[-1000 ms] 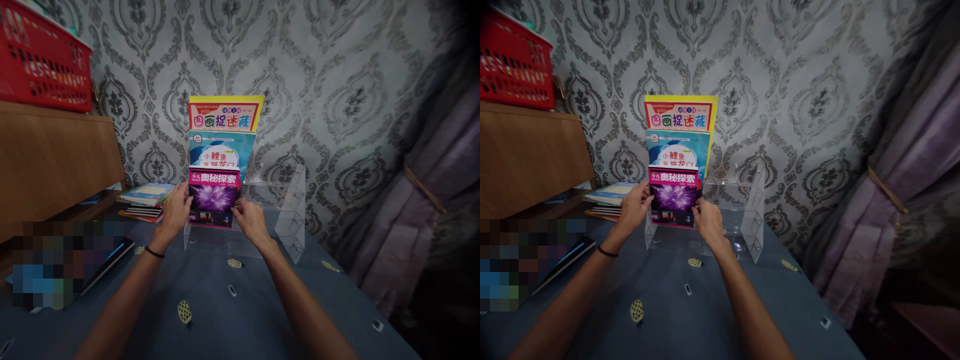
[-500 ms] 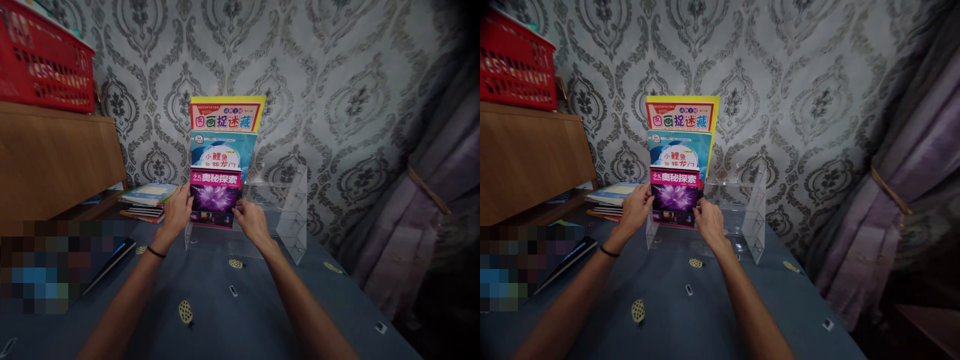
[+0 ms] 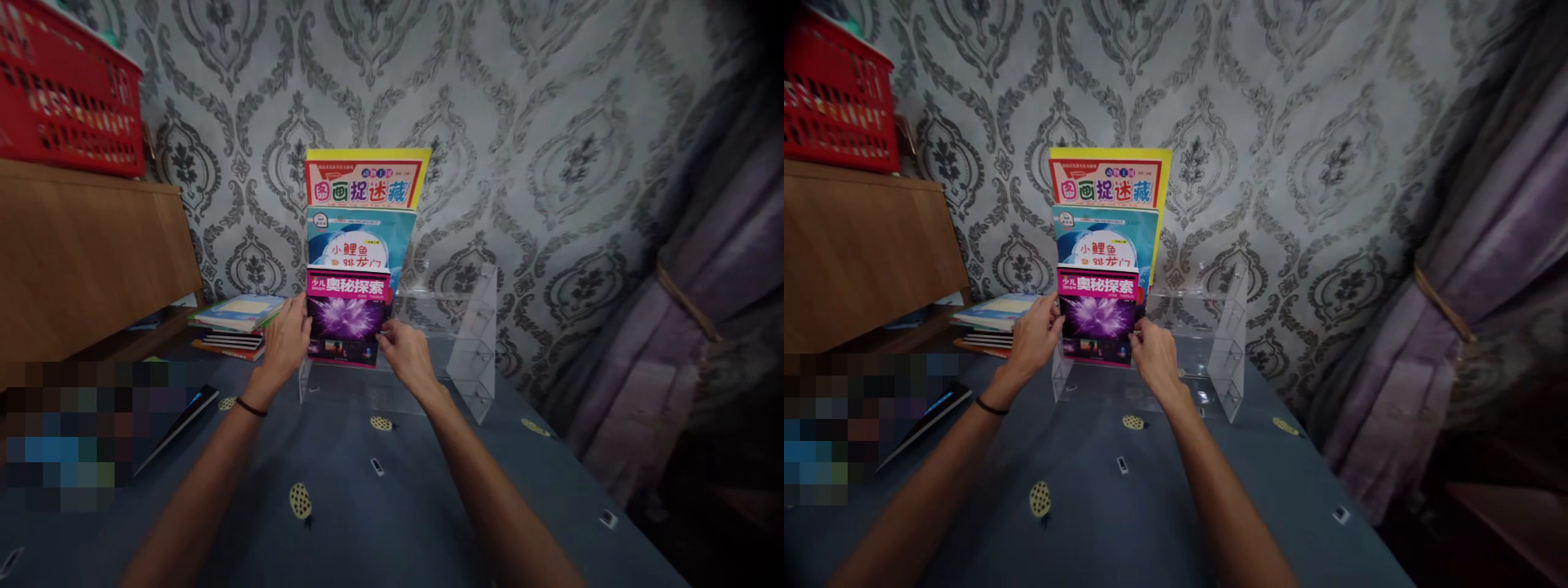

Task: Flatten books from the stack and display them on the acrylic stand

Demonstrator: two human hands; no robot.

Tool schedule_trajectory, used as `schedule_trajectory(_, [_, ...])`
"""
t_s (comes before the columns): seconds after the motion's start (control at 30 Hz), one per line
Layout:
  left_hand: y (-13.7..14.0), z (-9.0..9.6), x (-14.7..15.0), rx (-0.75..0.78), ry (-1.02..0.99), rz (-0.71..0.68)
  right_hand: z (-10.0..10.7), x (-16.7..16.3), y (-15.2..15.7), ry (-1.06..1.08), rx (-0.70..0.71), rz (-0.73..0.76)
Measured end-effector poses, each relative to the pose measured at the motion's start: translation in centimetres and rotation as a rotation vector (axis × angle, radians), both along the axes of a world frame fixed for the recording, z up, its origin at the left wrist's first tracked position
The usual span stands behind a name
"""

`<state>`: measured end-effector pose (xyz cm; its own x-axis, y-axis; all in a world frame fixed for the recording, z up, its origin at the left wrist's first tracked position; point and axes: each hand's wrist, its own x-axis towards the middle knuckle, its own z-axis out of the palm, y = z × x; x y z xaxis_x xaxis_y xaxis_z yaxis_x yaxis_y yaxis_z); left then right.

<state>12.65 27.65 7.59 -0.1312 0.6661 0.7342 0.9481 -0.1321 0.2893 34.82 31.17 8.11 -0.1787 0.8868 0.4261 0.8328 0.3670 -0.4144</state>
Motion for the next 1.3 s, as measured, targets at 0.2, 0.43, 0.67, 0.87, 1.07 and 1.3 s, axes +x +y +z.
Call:
schedule_trajectory(0.2, [-0.3,0.3,0.1,-0.028,-0.016,-0.019,0.0,0.3,0.3,0.019,-0.006,0.032])
schedule_trajectory(0.43, [-0.8,0.3,0.2,-0.040,-0.044,-0.016,0.2,0.6,0.1,0.020,0.000,0.062])
schedule_trajectory(0.67, [-1.6,0.2,-0.2,-0.017,-0.028,-0.002,0.9,1.0,-0.5,0.014,0.026,0.075])
schedule_trajectory(0.87, [-3.0,-1.0,-1.7,0.009,0.007,-0.023,1.2,0.9,-0.7,0.000,0.058,0.073])
schedule_trajectory(1.07, [-6.0,-2.7,-3.6,-0.169,0.120,0.082,1.5,0.9,-0.8,-0.025,0.040,0.081])
schedule_trajectory(1.3, [-11.9,-4.8,-6.9,-0.409,0.316,0.230,1.8,1.2,-0.3,-0.079,0.023,0.085])
